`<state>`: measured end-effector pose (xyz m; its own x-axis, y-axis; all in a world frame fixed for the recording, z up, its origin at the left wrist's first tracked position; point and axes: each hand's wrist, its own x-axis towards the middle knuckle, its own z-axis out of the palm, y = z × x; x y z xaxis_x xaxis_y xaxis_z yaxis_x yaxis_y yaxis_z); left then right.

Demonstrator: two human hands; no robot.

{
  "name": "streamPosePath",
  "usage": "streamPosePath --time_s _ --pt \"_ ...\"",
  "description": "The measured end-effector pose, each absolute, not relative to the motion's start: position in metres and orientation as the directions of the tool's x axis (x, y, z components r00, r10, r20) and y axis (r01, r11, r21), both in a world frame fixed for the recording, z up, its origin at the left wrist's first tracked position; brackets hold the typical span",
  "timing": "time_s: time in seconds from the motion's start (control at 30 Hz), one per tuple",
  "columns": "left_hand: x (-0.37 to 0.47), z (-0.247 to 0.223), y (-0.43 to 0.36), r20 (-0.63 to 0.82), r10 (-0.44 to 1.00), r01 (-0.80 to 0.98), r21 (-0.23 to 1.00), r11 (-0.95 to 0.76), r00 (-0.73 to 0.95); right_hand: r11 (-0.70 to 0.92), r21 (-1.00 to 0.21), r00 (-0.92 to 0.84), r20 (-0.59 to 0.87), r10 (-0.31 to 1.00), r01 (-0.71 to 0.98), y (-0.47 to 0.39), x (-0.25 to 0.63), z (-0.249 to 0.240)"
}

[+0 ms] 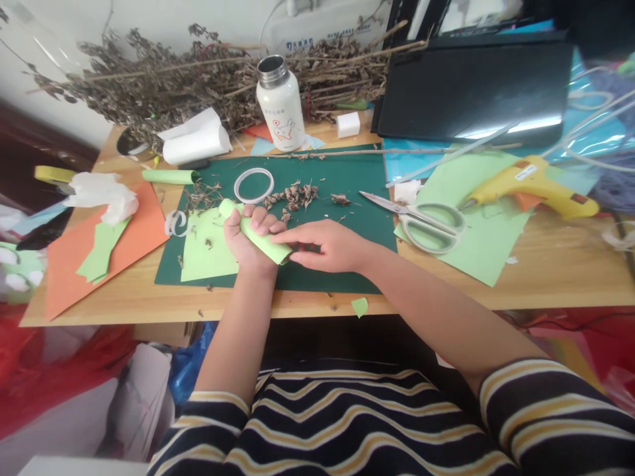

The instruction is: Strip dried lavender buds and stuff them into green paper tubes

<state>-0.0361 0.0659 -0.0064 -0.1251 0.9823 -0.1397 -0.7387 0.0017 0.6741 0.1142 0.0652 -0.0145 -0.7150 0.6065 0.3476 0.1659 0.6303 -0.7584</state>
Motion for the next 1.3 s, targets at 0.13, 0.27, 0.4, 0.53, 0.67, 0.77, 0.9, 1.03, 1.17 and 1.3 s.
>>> streamPosePath --time_s 0.13,0.27,0.4,0.53,0.67,0.77,0.9,1.03,1.17,1.3 --pt "-0.034 -0.002 0.061 0.02 0.981 -0.629 0.765 -0.139 -0.192 0.5 -0.768 -0.468 0.297 0.832 0.401 0.091 0.144 -0.014" --pt "-0.023 -0.01 0.052 0.406 0.903 -0.389 0.816 -0.428 -0.144 0.24 -0.539 -0.167 0.181 0.969 0.807 0.116 0.168 -0.023" --pt "-0.015 -0.025 0.043 0.47 0.876 -0.205 0.873 -0.443 0.107 0.263 -0.361 -0.262 0.053 0.964 0.895 0.119 0.165 -0.027" --pt "-0.018 -0.033 0.039 0.433 0.865 -0.144 0.901 -0.409 0.254 0.263 -0.381 -0.279 0.014 0.96 0.886 0.116 0.16 -0.023" --pt "-0.02 -0.035 0.04 0.443 0.849 -0.141 0.896 -0.42 0.289 0.244 -0.536 -0.234 0.088 0.968 0.808 0.118 0.164 -0.022" --pt "-0.019 -0.035 0.04 0.44 0.857 -0.144 0.898 -0.416 0.266 0.235 -0.658 -0.177 0.155 0.972 0.716 0.119 0.165 -0.024" --pt "-0.015 -0.033 0.039 0.445 0.86 -0.082 0.895 -0.439 0.25 0.256 -0.868 -0.16 0.206 0.965 0.425 0.117 0.16 -0.025" --pt "-0.011 -0.029 0.04 0.379 0.925 0.065 0.922 -0.381 0.041 0.201 -0.98 -0.261 0.192 0.946 0.009 0.108 0.149 -0.02" --pt "-0.009 -0.028 0.045 0.349 0.931 0.106 0.935 -0.338 -0.109 0.135 -0.969 -0.351 0.202 0.914 -0.205 0.093 0.137 -0.013" --pt "-0.012 -0.029 0.045 0.349 0.928 0.218 0.923 -0.317 -0.13 0.109 -0.947 -0.377 0.224 0.899 -0.303 0.084 0.129 -0.008"
